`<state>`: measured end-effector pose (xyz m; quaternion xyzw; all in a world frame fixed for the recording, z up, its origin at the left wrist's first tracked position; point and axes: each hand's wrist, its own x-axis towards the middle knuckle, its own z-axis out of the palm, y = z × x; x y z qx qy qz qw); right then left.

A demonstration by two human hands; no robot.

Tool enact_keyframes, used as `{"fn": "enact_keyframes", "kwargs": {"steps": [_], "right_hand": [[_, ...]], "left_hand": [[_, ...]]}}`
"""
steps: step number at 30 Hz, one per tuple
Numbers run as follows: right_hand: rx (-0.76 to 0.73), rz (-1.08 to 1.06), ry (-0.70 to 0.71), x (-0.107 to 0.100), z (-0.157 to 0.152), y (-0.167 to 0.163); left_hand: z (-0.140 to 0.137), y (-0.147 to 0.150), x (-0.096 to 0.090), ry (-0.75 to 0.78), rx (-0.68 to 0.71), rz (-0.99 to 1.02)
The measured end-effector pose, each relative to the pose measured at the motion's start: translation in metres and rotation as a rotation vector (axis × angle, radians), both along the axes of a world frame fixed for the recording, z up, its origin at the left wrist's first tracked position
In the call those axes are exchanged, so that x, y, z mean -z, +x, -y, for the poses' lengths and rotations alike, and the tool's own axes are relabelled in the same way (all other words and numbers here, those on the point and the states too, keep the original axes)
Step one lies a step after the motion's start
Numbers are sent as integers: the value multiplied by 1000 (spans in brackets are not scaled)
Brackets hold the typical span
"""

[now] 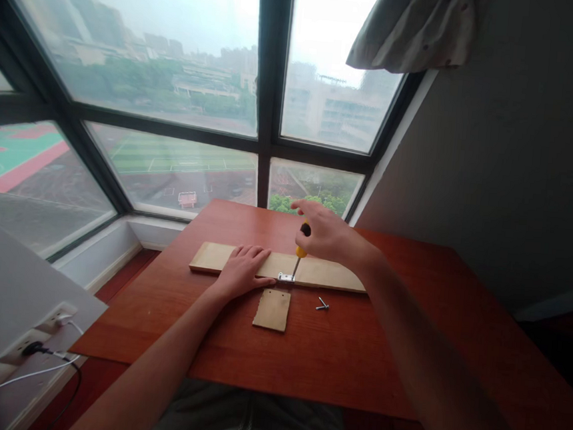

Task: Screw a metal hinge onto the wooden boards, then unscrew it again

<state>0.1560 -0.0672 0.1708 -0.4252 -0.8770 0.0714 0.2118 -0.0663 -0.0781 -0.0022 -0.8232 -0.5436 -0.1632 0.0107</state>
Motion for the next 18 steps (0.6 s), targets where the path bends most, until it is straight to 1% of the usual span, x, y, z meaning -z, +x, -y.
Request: {"fn": "enact_keyframes", "kwargs": {"steps": [3, 5, 7, 10, 14, 16, 18], "right_hand": [[244, 158, 45, -6, 3, -1], [334, 235, 56, -8, 4, -3], [308, 241, 66, -7, 3, -5], [152, 156, 74, -4, 1, -3], [-22, 71, 3, -5, 3, 2], [-31, 90, -8, -7, 5, 2], [70, 160, 44, -7, 8, -1]], "left_hand": [[0, 0, 0, -2, -2, 2], [0, 0, 1, 0, -1, 6], [0, 0, 1, 2, -2, 11], [0, 0, 1, -3, -3, 15], [-1, 0, 2, -9, -5, 17], [-1, -1, 2, -7, -4, 17], [-1, -1, 2, 0, 0, 15]]}}
